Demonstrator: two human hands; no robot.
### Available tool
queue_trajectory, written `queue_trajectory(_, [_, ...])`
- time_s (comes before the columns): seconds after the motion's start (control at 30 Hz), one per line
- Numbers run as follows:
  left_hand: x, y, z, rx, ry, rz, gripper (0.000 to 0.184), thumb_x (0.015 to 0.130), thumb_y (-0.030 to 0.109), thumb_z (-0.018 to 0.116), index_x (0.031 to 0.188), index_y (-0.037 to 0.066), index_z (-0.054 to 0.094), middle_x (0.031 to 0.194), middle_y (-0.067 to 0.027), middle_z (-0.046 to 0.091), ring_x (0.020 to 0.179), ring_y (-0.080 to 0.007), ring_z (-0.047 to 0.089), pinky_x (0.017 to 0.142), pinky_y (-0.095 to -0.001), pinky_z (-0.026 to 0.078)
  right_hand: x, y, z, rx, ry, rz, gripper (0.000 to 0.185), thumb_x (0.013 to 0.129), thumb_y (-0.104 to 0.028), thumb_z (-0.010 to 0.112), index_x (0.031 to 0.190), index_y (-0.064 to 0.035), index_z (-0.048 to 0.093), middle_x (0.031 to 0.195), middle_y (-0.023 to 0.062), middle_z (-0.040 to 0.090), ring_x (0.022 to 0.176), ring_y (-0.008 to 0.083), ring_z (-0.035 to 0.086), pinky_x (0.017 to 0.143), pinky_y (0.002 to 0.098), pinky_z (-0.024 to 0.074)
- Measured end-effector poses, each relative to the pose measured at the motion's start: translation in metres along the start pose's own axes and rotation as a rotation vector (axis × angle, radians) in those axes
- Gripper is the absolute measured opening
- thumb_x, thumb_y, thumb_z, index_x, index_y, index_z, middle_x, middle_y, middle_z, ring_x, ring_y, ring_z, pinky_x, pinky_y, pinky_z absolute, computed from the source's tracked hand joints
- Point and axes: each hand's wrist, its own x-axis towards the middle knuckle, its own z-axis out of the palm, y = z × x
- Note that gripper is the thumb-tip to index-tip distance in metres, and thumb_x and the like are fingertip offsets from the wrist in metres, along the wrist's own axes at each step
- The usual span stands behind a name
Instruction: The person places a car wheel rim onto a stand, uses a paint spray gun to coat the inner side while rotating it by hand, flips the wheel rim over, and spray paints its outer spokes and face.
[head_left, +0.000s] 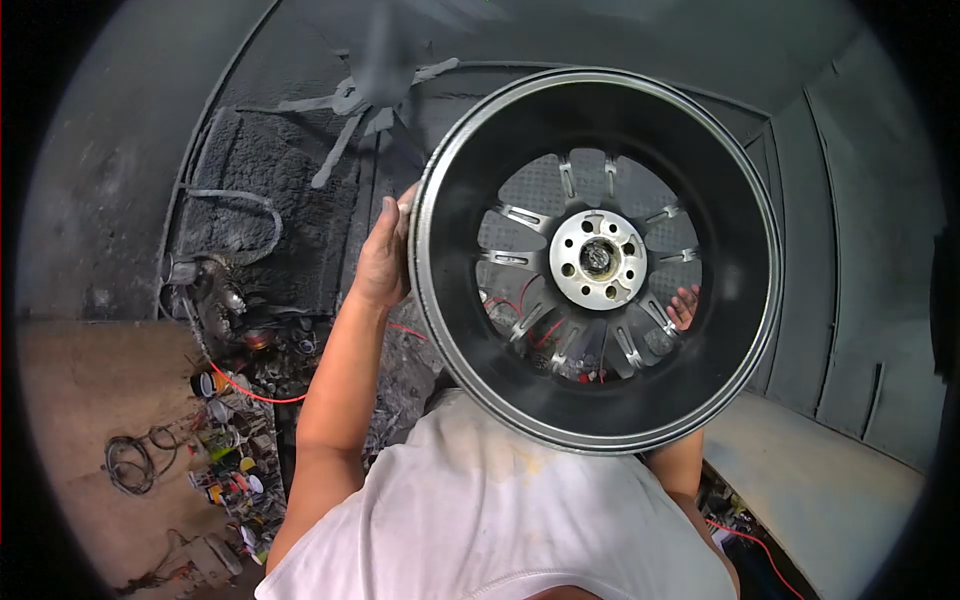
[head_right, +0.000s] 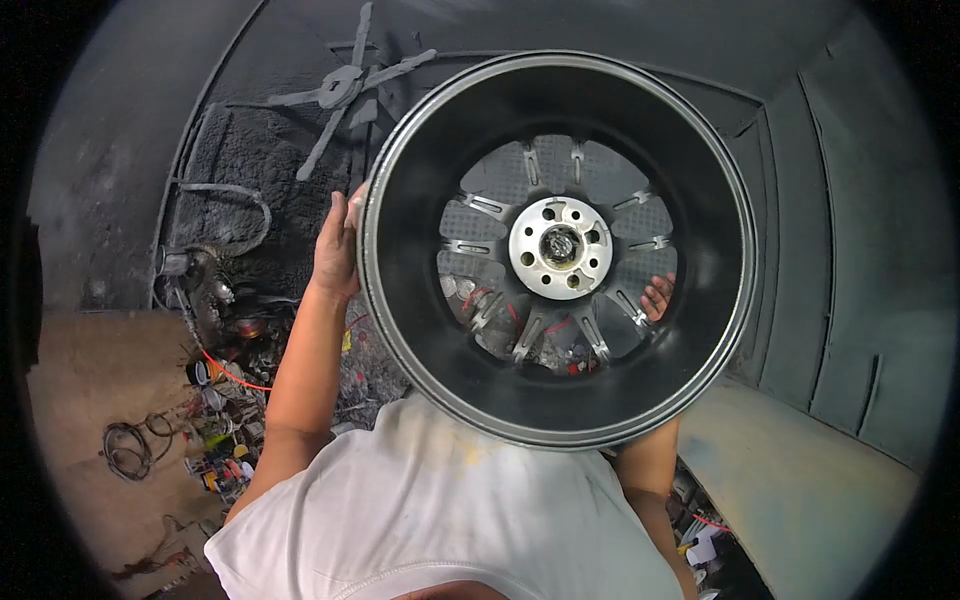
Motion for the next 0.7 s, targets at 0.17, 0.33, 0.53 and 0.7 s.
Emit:
queue_trajectory(0.17, [-0.048, -0.031, -0.130, 0.328, 0.230, -0.119, 0.076, 0.105, 0.057, 0.044, 0.155, 0.000, 0.037, 0.154, -0.0171, 0.049, 0.144, -0.0301, 0.044, 0.118, -0.0474, 0.031, -0.035, 0.048, -0.024, -0.098, 0.234, 0.017, 0.052, 0.106, -0.050, 0.043, 0.135, -0.0102, 0.059, 0.132, 0.0112, 0.067, 0.124, 0.0286, 0.062, 0.107, 0.0485, 0.0462])
queue_trajectory(0.33, [-0.173, -0.032, -0.299, 0.489, 0.733, -0.310, 0.059, 0.101, 0.038, 0.064, 0.145, 0.000, 0.051, 0.135, -0.0132, 0.065, 0.122, -0.0246, 0.061, 0.103, -0.0402, 0.045, -0.087, 0.149, -0.073, -0.221, 0.409, 0.148, 0.054, 0.106, -0.051, 0.043, 0.135, -0.0090, 0.059, 0.131, 0.0116, 0.067, 0.122, 0.0284, 0.062, 0.106, 0.0462, 0.0472])
queue_trajectory(0.53, [-0.293, 0.054, -0.485, 1.034, 1.225, 0.097, 0.046, 0.091, 0.033, 0.073, 0.120, -0.003, 0.069, 0.113, -0.0168, 0.073, 0.107, -0.0270, 0.068, 0.097, -0.0390, 0.050, -0.129, 0.304, -0.080, -0.472, 0.368, 0.375, 0.057, 0.106, -0.053, 0.044, 0.133, -0.0064, 0.061, 0.127, 0.0127, 0.068, 0.118, 0.0287, 0.064, 0.103, 0.0444, 0.0497])
queue_trajectory(0.7, [-0.345, 0.124, -0.656, 1.465, 1.374, 0.170, 0.083, 0.089, 0.049, 0.076, 0.136, -0.015, 0.052, 0.141, -0.0325, 0.056, 0.130, -0.0436, 0.055, 0.113, -0.0465, 0.041, -0.195, 0.362, 0.090, -0.998, 0.745, 0.807, 0.066, 0.096, -0.065, 0.057, 0.115, -0.0022, 0.069, 0.106, 0.0127, 0.070, 0.078, 0.0273, 0.068, 0.076, 0.0434, 0.0570])
